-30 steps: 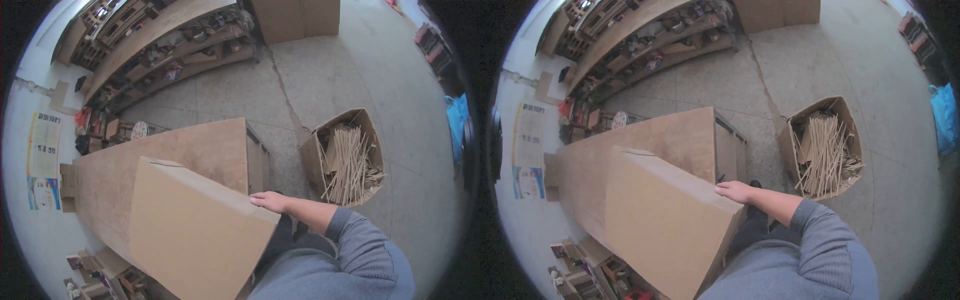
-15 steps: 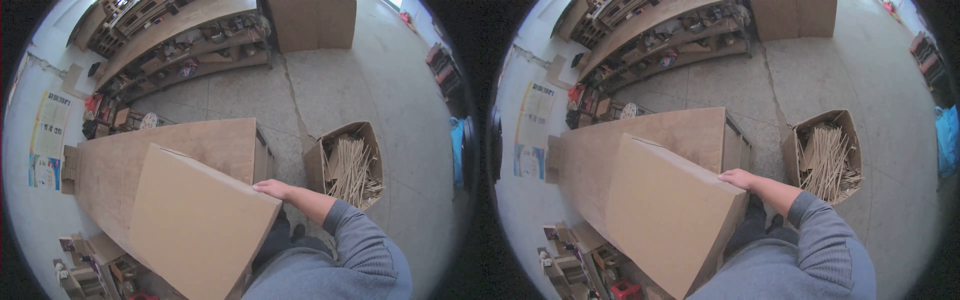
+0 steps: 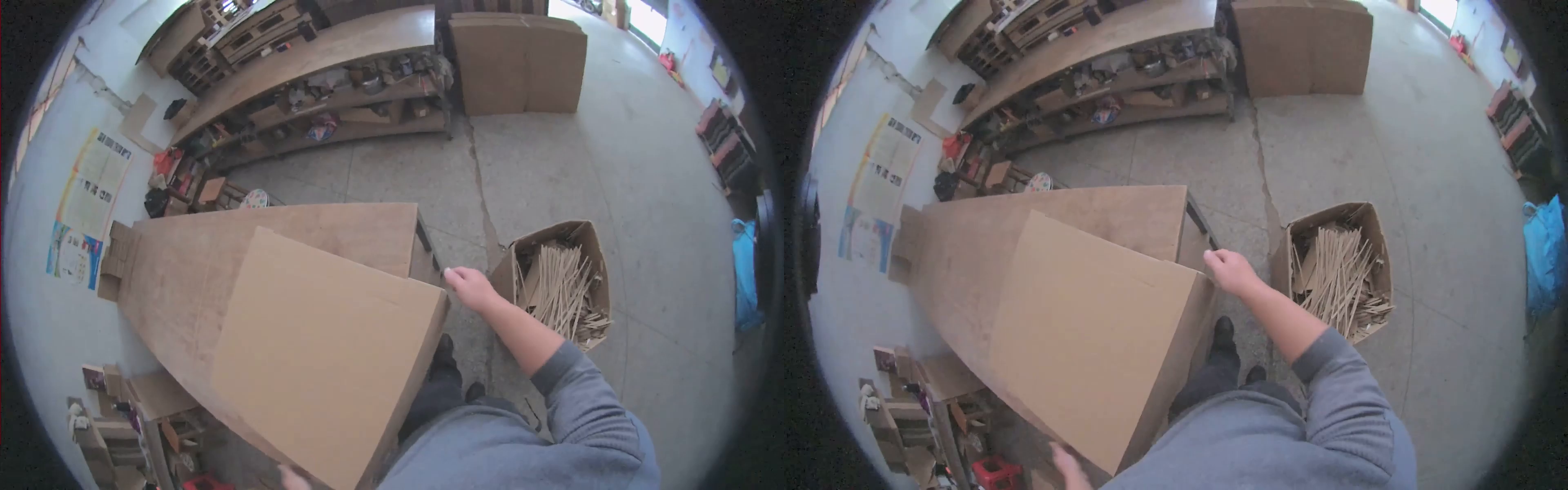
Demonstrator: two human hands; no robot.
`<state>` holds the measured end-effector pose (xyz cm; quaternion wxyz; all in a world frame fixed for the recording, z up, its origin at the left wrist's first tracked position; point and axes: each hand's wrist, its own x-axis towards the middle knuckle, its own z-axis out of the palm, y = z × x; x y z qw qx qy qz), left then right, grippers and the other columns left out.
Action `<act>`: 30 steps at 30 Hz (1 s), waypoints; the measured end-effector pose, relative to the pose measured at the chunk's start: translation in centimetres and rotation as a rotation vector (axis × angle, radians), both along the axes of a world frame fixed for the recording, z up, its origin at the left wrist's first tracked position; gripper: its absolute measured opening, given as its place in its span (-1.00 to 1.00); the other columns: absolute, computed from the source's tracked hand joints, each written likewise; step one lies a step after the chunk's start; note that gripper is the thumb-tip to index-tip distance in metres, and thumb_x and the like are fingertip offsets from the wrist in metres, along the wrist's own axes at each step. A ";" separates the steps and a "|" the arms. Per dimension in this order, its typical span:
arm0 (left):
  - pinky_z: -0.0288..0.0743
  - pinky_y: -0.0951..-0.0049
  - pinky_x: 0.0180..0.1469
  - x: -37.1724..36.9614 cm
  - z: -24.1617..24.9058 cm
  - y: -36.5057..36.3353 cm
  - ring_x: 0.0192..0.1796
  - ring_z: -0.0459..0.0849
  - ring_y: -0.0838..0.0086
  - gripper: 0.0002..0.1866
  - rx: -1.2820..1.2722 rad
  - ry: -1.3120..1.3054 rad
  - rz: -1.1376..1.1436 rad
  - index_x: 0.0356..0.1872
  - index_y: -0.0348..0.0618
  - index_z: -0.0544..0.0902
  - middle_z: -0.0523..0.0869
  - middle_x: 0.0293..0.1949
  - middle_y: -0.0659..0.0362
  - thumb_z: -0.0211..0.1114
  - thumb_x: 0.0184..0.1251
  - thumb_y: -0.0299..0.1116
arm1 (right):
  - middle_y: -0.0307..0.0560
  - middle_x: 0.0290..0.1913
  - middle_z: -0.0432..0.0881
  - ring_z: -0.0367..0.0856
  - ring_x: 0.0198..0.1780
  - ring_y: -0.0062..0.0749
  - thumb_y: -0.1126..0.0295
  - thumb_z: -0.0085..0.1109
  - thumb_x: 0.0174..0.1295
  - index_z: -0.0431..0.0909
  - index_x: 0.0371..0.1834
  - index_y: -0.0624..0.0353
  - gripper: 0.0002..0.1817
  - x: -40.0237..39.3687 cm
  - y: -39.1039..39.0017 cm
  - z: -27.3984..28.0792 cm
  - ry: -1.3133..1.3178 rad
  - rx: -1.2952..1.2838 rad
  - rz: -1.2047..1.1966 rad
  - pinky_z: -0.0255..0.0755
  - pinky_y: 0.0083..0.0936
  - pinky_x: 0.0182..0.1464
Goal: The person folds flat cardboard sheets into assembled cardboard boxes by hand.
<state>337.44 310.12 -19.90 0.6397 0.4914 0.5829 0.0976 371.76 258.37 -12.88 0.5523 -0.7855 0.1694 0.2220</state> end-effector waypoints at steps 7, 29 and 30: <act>0.42 0.36 0.16 19.8 19.1 -7.2 0.06 0.54 0.32 -0.59 1.173 -0.313 -0.560 0.10 -0.20 0.51 0.59 0.01 0.07 0.01 0.47 -0.11 | 0.01 0.12 0.26 0.21 0.16 -0.19 -0.01 -0.28 0.38 0.25 0.14 0.22 -0.48 -4.8 0.5 8.0 0.023 0.030 0.174 0.11 -0.30 0.19; 0.16 0.34 0.01 49.3 10.5 -19.8 -0.38 0.48 0.30 -0.22 1.395 -0.123 -1.716 -0.81 -0.09 0.45 0.55 -0.66 0.21 -0.30 0.39 0.31 | -0.15 0.22 0.35 0.36 0.13 -0.30 -0.16 -0.12 0.28 0.24 0.33 0.07 -0.32 -3.4 5.0 15.4 0.485 -0.085 -0.008 0.34 -0.31 -0.10; 0.16 0.34 0.02 49.0 10.7 -19.8 -0.39 0.48 0.29 -0.21 1.383 -0.126 -1.709 -0.82 -0.10 0.43 0.54 -0.67 0.21 -0.32 0.39 0.32 | -0.12 0.21 0.36 0.38 0.12 -0.30 -0.11 -0.08 0.29 0.23 0.33 0.12 -0.32 -3.4 5.0 14.1 0.481 -0.064 -0.036 0.34 -0.33 -0.07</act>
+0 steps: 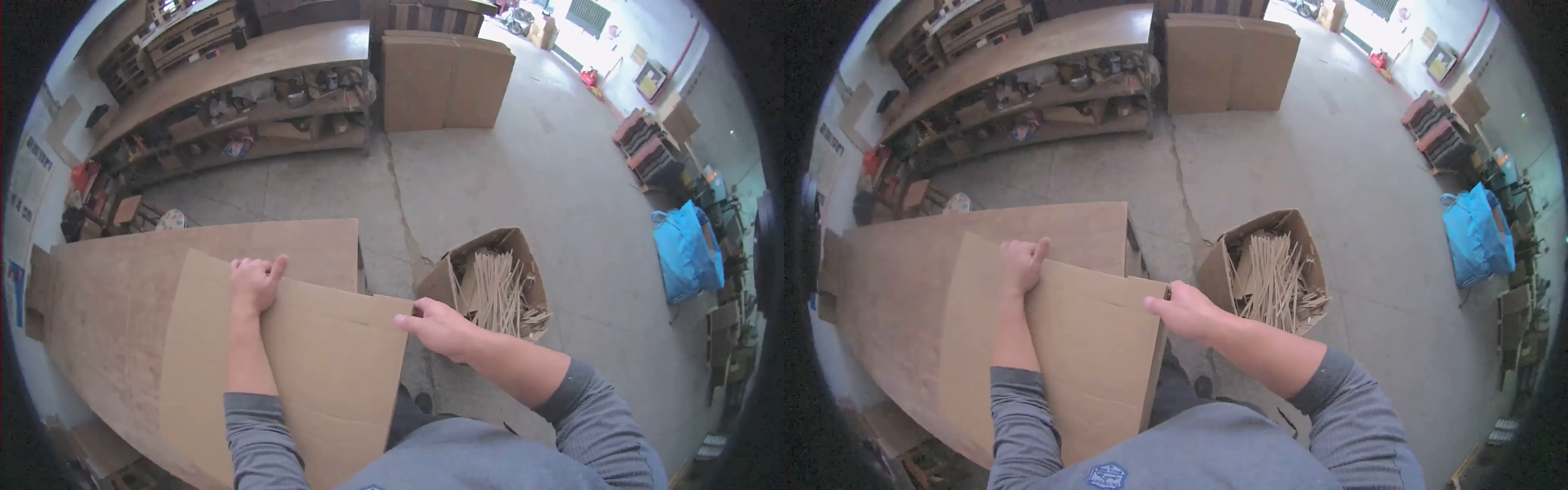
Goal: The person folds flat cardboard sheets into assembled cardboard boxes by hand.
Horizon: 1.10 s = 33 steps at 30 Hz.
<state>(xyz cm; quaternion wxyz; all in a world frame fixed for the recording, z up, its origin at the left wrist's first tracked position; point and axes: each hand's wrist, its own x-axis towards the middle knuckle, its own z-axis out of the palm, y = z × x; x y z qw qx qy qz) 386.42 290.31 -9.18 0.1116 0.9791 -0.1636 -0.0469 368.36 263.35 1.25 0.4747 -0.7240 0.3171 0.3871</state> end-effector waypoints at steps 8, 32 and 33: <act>0.15 0.36 0.15 -0.4 1.8 -1.1 -0.41 0.44 0.27 -0.21 -0.022 0.077 0.096 -0.87 -0.13 0.30 0.44 -0.76 0.18 -0.30 0.37 0.31 | -0.05 0.05 0.57 0.55 0.04 -0.36 0.12 0.22 0.26 0.46 0.05 0.27 -0.53 0.6 -1.1 -4.0 -0.133 0.347 -0.254 0.48 -0.49 0.12; 0.19 0.25 0.10 0.4 0.6 -0.5 -0.26 0.38 0.20 -0.25 0.040 0.117 0.114 -0.81 -0.14 0.27 0.41 -0.68 0.13 -0.18 0.38 0.30 | -0.14 -0.23 0.57 0.53 -0.17 -0.37 0.05 0.41 0.04 0.56 -0.17 0.24 -0.51 -14.4 -7.9 -15.3 -0.421 0.404 -0.453 0.52 -0.44 -0.10; 0.18 0.26 0.09 0.4 0.1 -0.5 -0.29 0.37 0.21 -0.26 0.042 0.096 0.096 -0.82 -0.14 0.26 0.40 -0.69 0.14 -0.18 0.39 0.29 | -0.13 -0.21 0.58 0.55 -0.16 -0.34 0.09 0.39 0.05 0.53 -0.11 0.22 -0.52 -16.7 -6.5 -16.2 -0.367 0.456 -0.611 0.52 -0.43 -0.10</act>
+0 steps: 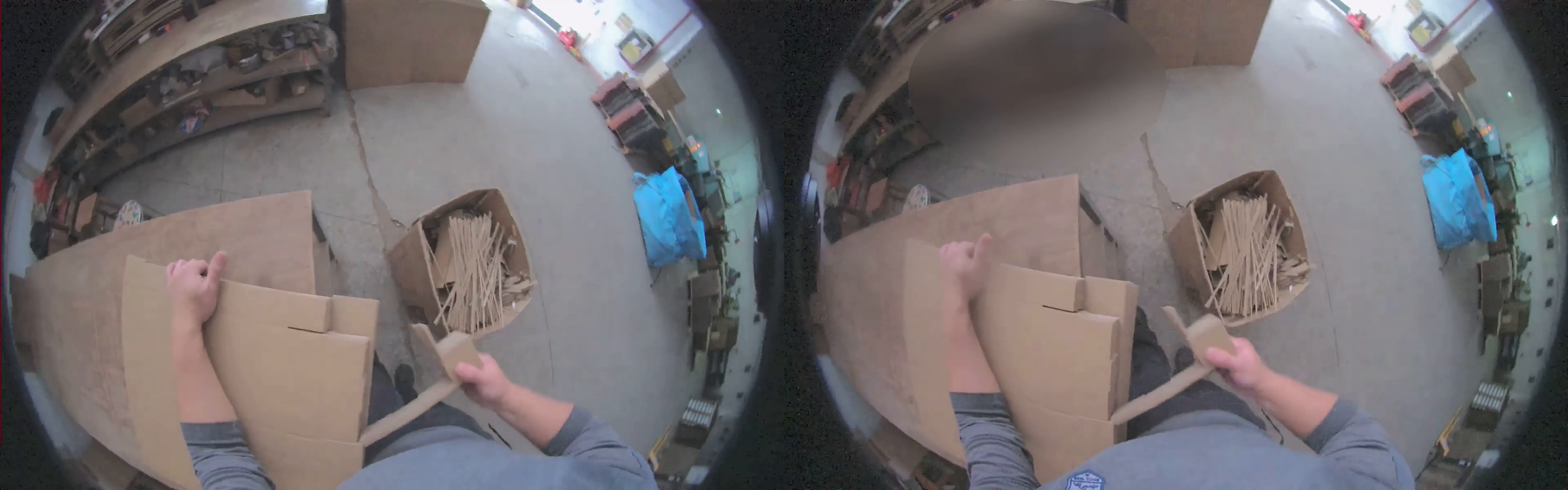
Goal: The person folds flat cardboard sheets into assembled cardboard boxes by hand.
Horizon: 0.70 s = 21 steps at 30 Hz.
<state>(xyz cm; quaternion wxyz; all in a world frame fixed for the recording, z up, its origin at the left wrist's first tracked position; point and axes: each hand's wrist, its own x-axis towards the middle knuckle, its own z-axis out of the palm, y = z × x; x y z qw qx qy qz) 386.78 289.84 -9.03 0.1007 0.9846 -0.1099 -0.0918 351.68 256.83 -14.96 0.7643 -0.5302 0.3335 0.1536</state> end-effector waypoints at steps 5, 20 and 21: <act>0.16 0.31 0.08 0.4 -0.9 0.5 -0.38 0.38 0.23 -0.26 0.010 -0.084 -0.016 -0.82 -0.14 0.29 0.42 -0.72 0.14 -0.22 0.43 0.24 | -0.08 -0.12 0.64 0.60 -0.12 -0.25 0.34 0.28 0.09 0.48 0.07 0.19 -0.55 -3.8 3.6 -2.6 0.178 0.311 -0.570 0.53 -0.34 -0.15; 0.17 0.29 0.02 -0.3 0.3 -0.8 -0.40 0.41 0.17 -0.30 0.008 -0.112 -0.013 -0.86 -0.13 0.27 0.42 -0.77 0.10 -0.15 0.43 0.15 | -0.28 -0.46 0.24 0.17 -0.37 -0.44 -0.07 0.01 0.17 0.11 -0.47 -0.04 -0.59 4.2 -12.8 -2.0 0.359 -1.032 -0.128 0.12 -0.48 -0.25; 0.17 0.30 0.04 -0.4 0.4 -0.2 -0.39 0.41 0.18 -0.29 0.013 -0.107 0.008 -0.86 -0.14 0.27 0.41 -0.77 0.11 -0.15 0.43 0.16 | -0.21 -0.33 0.30 0.23 -0.26 -0.39 -0.04 -0.01 0.20 0.17 -0.32 0.01 -0.62 6.2 -9.3 0.7 0.318 -0.978 -0.027 0.17 -0.43 -0.16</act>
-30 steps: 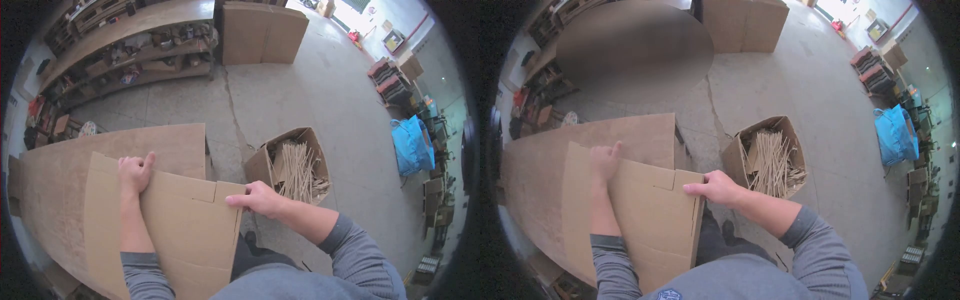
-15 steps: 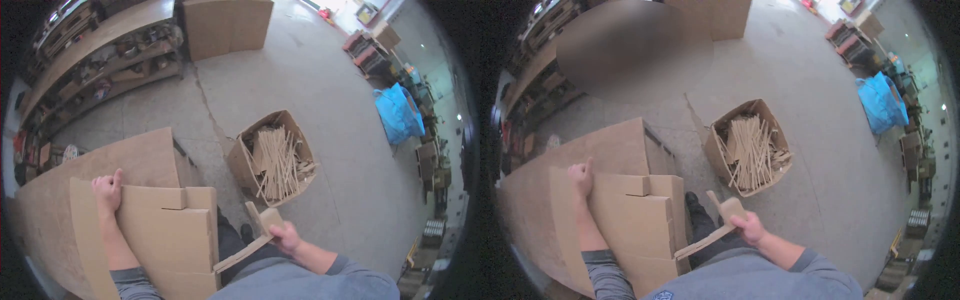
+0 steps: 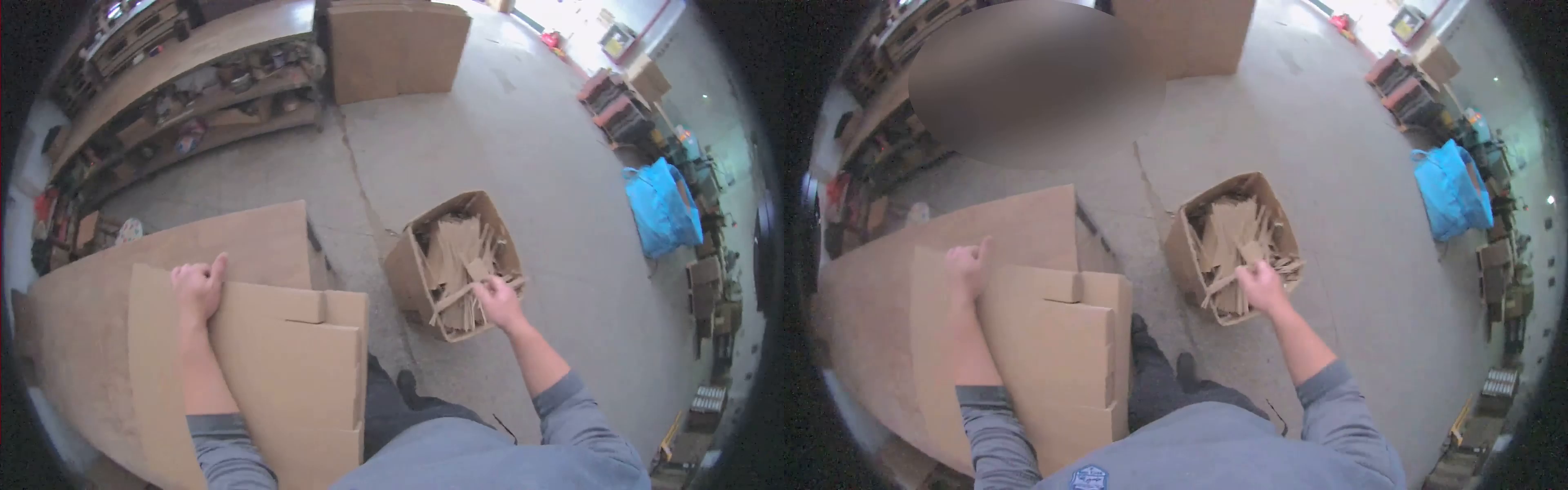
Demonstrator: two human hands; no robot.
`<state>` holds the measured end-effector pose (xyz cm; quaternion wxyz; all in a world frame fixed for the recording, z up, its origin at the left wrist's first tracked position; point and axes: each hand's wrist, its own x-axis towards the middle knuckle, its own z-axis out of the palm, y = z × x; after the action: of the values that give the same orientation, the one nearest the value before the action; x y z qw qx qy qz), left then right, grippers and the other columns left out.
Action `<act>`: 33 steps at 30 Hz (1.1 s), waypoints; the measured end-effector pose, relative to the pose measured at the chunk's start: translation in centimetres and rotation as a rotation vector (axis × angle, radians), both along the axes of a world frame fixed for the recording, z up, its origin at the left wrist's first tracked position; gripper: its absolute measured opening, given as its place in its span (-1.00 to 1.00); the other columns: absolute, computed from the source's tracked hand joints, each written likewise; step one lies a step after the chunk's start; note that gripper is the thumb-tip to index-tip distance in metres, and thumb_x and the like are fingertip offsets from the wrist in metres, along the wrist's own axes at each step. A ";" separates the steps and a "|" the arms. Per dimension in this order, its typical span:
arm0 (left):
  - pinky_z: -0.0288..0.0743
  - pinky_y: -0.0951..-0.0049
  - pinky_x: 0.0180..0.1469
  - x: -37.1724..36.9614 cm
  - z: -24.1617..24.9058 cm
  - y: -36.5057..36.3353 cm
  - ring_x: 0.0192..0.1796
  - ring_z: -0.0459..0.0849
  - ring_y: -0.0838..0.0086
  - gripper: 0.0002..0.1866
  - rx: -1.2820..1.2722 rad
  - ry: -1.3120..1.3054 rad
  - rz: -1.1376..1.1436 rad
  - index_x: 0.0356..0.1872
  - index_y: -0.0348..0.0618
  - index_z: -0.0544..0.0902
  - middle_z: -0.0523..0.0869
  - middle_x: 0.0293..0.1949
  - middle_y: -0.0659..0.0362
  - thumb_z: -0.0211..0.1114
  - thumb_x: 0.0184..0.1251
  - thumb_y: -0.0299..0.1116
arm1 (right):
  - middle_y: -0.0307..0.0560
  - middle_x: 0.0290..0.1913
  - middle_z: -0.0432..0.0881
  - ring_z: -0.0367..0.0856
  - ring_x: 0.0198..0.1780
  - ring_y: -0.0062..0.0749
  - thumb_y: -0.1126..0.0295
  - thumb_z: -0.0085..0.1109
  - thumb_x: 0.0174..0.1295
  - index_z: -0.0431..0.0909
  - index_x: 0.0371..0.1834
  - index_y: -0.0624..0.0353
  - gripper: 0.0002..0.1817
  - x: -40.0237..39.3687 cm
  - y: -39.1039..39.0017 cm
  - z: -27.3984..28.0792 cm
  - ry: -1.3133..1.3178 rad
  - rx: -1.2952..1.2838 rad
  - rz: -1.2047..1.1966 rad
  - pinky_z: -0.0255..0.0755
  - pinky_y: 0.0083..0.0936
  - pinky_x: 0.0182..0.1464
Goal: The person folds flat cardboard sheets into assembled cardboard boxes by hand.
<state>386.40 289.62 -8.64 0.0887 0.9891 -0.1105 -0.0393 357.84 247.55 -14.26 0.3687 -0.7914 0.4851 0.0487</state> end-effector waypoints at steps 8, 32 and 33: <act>0.18 0.40 0.15 0.0 0.0 -0.6 -0.34 0.37 0.29 -0.29 -0.025 0.031 0.040 -0.84 -0.08 0.15 0.29 -0.77 0.22 -0.19 0.36 0.27 | -0.13 0.16 0.50 0.48 0.12 -0.36 -0.12 -0.24 0.38 0.40 0.26 0.15 -0.37 9.0 14.4 8.1 0.159 0.681 0.495 0.38 -0.43 0.16; 0.16 0.45 0.18 0.0 -0.4 -0.4 -0.42 0.31 0.37 -0.30 -0.099 0.033 0.051 -0.84 -0.04 0.07 0.16 -0.81 0.28 -0.13 0.34 0.27 | -0.27 -0.35 0.55 0.41 -0.40 -0.61 0.06 0.39 0.06 0.57 -0.17 0.12 -0.58 10.8 14.5 7.1 0.053 0.854 0.332 0.34 -0.72 -0.29; 0.18 0.45 0.13 0.2 -0.6 -0.2 -0.40 0.31 0.36 -0.30 -0.101 0.032 0.051 -0.84 -0.05 0.08 0.17 -0.80 0.28 -0.13 0.35 0.27 | -0.26 -0.36 0.55 0.41 -0.40 -0.61 0.05 0.39 0.05 0.57 -0.18 0.12 -0.57 10.9 14.5 7.1 0.059 0.830 0.345 0.33 -0.71 -0.31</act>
<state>386.61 289.44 -9.21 0.1411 0.9852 -0.0855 -0.0471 368.77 262.04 -7.18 0.6274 -0.6440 0.2959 0.3225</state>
